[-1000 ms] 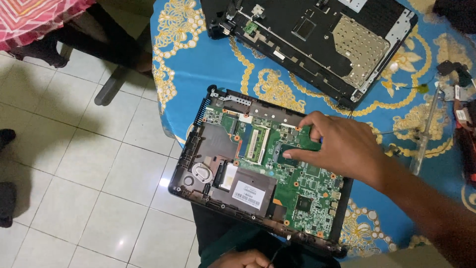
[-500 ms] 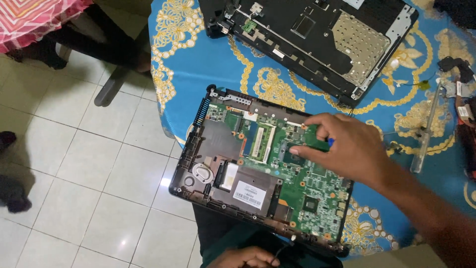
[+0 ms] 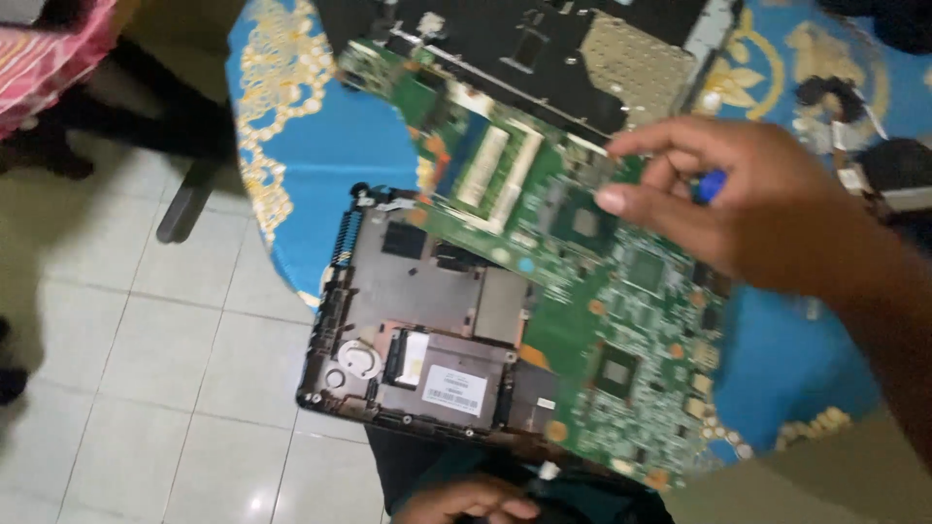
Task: The person disassembles a laptop by removing the cooling fan and then the motherboard. They use a screwdriver to loosen screws and carefully lift the components out of the chassis, placing them on the table.
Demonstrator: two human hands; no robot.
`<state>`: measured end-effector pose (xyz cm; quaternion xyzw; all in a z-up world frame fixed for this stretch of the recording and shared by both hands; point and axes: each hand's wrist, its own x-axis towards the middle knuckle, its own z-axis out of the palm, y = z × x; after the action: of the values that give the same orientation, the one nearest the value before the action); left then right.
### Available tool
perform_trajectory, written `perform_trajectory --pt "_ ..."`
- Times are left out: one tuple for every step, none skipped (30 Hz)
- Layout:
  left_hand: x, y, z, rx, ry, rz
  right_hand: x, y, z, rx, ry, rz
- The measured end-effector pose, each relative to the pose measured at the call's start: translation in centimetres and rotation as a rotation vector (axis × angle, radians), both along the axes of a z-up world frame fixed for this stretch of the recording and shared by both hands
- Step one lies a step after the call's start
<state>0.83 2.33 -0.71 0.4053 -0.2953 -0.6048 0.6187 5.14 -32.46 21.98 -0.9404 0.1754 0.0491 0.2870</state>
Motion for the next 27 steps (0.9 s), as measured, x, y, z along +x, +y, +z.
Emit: perform_trajectory --pt "-0.1 0.3 5.1 0.231 -0.233 0.332 0.5 0.6 1.5 0.053 0.129 -0.109" --pt "0.2 -0.2 5.0 0.225 -0.236 0.315 0.3 0.3 1.8 0.050 0.126 -0.126" --pt "0.3 -0.5 4.9 -0.016 -0.143 0.547 0.2 0.1 2.1 0.083 0.070 -0.079" --pt "0.4 -0.9 4.8 -0.266 -0.041 0.768 0.2 0.0 2.4 0.116 0.014 -0.032" --pt "1.4 -1.4 5.5 -0.269 -0.045 0.764 0.2 0.2 2.7 0.115 0.009 -0.035" --pt "2.5 -1.8 6.1 -0.439 -0.036 0.698 0.3 0.5 3.0 0.140 0.032 -0.065" --pt "3.5 -2.2 6.7 -0.606 -0.026 0.633 0.4 0.8 3.2 0.166 0.055 -0.090" --pt "2.1 -1.3 5.6 -0.608 -0.030 0.632 0.4 1.4 3.5 0.165 0.051 -0.090" --pt "0.8 -0.4 4.5 -0.361 0.082 0.849 0.3 2.0 3.9 0.262 0.142 -0.154" --pt "-0.6 0.5 3.3 -0.107 0.190 1.060 0.3 2.6 4.2 0.359 0.232 -0.219" --pt "-0.2 0.1 5.0 -0.110 0.189 1.058 0.1 2.8 4.3 0.358 0.229 -0.220" --pt "0.3 -0.3 6.6 0.209 0.362 1.153 0.0 3.1 4.4 0.386 0.257 -0.257" --pt "0.5 -0.7 8.1 0.542 0.546 1.209 -0.2 3.3 4.3 0.414 0.290 -0.293" --pt "2.6 -4.0 5.8 0.544 0.550 1.209 -0.3 3.1 4.1 0.413 0.294 -0.293" --pt "4.5 -7.4 3.9 0.252 0.524 1.041 -0.4 2.8 3.7 0.410 0.273 -0.274" --pt "6.3 -11.0 2.1 -0.030 0.490 0.859 -0.4 2.6 3.4 0.407 0.253 -0.256" --pt "7.8 -6.5 -5.9 -0.300 0.449 0.662 -0.6 2.3 3.0 0.406 0.232 -0.243" --pt "6.6 0.8 -13.7 -0.561 0.402 0.455 -0.9 2.0 2.6 0.405 0.211 -0.230" --pt "1.8 9.7 -20.2 -0.816 0.348 0.233 -1.1 1.6 2.4 0.401 0.186 -0.219" --pt "2.6 5.4 -13.9 -0.814 0.352 0.227 -0.8 1.7 2.5 0.402 0.186 -0.227" --pt "1.4 2.7 -7.0 -0.511 0.121 0.685 -0.6 1.9 2.6 0.386 0.222 -0.264" --pt "-1.2 1.7 0.0 -0.190 -0.126 1.120 -0.3 2.1 2.7 0.369 0.258 -0.301" --pt "-0.9 1.4 1.8 -0.190 -0.125 1.114 -0.3 2.0 2.4 0.371 0.258 -0.307" --pt "-0.6 1.1 3.7 0.075 -0.004 1.069 -0.3 1.9 2.2 0.369 0.256 -0.270" --pt "-0.2 0.7 5.6 0.335 0.116 1.004 -0.4 1.7 1.9 0.367 0.254 -0.236" --pt "-0.2 1.5 3.4 0.336 0.116 0.996 -0.3 1.6 1.7 0.368 0.253 -0.244" --pt "-0.2 2.4 1.1 0.444 0.035 1.039 -0.2 1.5 1.6 0.336 0.258 -0.182"
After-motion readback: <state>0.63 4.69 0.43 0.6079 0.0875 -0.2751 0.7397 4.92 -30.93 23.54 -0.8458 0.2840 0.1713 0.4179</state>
